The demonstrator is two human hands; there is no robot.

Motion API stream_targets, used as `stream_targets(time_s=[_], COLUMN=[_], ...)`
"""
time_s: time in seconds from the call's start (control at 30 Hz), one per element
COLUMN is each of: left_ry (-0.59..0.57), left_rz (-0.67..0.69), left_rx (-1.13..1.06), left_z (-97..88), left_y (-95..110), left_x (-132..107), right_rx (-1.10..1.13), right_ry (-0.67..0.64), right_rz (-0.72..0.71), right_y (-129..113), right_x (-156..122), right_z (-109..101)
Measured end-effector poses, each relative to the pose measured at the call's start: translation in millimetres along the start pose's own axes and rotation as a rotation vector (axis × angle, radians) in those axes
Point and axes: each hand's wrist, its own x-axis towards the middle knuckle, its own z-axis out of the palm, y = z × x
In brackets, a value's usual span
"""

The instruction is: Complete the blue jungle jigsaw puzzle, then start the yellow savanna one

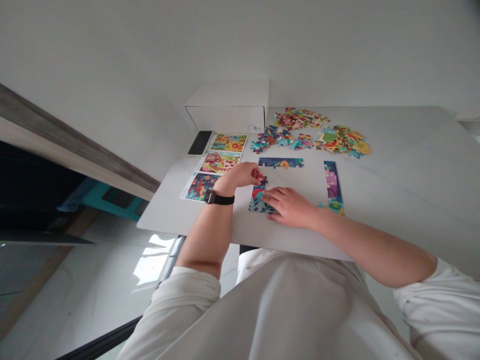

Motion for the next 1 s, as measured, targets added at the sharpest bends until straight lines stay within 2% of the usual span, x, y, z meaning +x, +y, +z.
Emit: stream_targets(time_s=[0.43,0.63,0.9,1.0], left_ry=[0.025,-0.003,-0.071,-0.084], left_rz=[-0.016,0.0,0.021,-0.006], left_rx=[-0.056,-0.098,0.016,0.084], left_z=[4.7,7.2,-2.1,-5.9], left_y=[0,-8,-7,-7], left_x=[0,4,-2,-5], right_rx=[-0.003,0.001,0.021,0.037], right_ry=[0.015,0.013,0.014,0.04], right_rz=[-0.005,-0.007,-0.007,-0.009], right_y=[0,0,-2,6], right_x=[-1,-1,-1,0], right_z=[3,-1,5,-7])
